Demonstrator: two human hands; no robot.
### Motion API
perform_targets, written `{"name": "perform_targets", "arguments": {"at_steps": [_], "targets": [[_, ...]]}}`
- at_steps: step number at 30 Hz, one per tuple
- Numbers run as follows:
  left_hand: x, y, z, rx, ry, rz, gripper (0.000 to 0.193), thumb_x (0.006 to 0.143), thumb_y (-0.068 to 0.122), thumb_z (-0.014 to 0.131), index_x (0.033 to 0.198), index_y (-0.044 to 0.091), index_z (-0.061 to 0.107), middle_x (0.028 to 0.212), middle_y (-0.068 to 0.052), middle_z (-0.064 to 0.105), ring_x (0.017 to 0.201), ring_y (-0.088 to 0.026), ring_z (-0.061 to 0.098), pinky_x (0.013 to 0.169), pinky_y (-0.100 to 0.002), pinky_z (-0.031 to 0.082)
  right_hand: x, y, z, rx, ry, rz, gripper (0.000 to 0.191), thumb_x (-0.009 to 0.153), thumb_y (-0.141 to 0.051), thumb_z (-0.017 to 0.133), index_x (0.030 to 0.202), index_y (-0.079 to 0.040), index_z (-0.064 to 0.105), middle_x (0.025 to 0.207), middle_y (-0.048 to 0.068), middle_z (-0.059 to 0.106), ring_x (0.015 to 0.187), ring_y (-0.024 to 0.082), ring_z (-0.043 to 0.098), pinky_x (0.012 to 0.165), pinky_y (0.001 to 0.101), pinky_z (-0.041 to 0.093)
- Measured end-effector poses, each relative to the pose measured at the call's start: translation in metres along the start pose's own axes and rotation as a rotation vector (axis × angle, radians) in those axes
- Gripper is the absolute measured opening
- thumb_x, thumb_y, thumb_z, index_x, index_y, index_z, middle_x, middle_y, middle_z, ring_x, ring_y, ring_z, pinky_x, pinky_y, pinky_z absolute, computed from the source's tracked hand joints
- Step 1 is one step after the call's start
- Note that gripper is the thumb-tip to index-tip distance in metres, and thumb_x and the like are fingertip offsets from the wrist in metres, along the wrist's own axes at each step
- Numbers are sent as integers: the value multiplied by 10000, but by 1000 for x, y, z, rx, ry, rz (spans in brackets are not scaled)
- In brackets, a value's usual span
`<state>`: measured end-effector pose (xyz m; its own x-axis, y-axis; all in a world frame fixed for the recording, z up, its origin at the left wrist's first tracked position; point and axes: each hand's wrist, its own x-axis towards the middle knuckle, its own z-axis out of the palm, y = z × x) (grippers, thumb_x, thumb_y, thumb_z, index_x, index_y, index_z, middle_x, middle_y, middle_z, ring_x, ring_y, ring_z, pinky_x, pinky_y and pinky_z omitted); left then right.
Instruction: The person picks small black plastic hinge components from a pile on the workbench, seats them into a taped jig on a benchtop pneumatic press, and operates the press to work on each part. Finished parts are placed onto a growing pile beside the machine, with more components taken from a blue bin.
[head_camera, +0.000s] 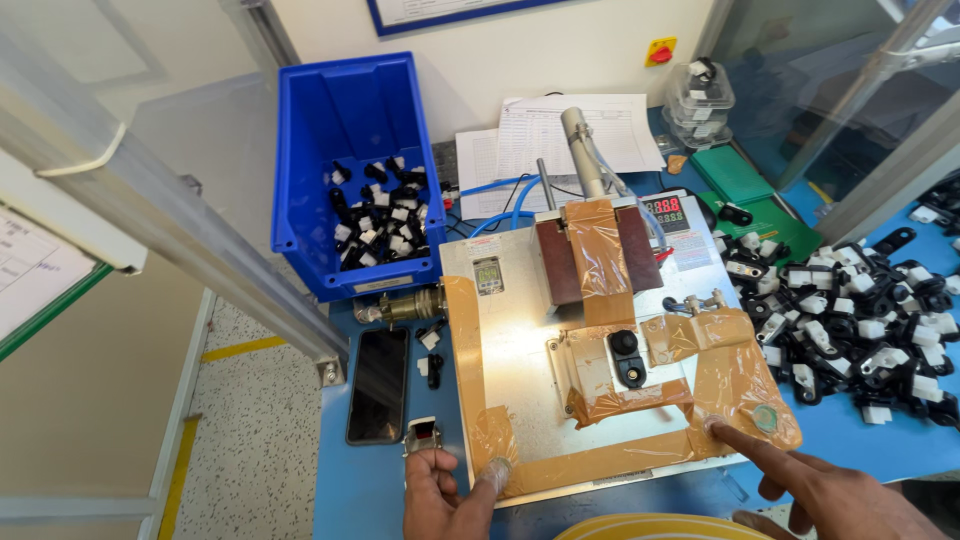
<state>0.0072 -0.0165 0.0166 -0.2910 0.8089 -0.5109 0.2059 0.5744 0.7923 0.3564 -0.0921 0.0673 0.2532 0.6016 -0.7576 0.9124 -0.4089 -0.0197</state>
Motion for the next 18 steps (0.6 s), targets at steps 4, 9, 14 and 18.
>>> {"name": "perform_targets", "arguments": {"at_steps": [4, 9, 14, 18], "targets": [[3, -5, 1, 68, -37, 25, 532, 678, 94, 930, 991, 74, 500, 738, -19, 418, 543, -102, 400, 513, -288, 414, 18, 20, 12, 46, -14, -83, 1088, 831, -534, 767, 1631, -513, 30, 1154, 8, 684, 846, 108, 785, 843, 288, 672], [8, -13, 0, 75, -33, 105, 541, 642, 81, 934, 975, 65, 508, 740, -16, 431, 526, -83, 419, 482, -270, 421, 31, 34, 32, 46, -104, -25, 1195, 862, -582, 787, 1646, -462, -106, 1126, 37, 749, 861, 124, 810, 864, 306, 659], [7, -9, 0, 78, -51, 78, 534, 645, 91, 929, 964, 61, 502, 743, -27, 445, 532, -105, 409, 491, -295, 411, 36, 44, 39, 10, -38, -197, 1124, 892, -613, 751, 1607, -449, -100, 1078, 26, 732, 927, 112, 767, 861, 296, 659], [-3, 9, -6, 252, -3, 200, 570, 631, 133, 964, 1002, 84, 534, 748, -31, 459, 606, -120, 437, 581, -303, 465, 24, 33, 28, -51, -37, -163, 981, 902, -540, 723, 1637, -489, 76, 1117, -68, 727, 899, 111, 747, 902, 294, 569]]}}
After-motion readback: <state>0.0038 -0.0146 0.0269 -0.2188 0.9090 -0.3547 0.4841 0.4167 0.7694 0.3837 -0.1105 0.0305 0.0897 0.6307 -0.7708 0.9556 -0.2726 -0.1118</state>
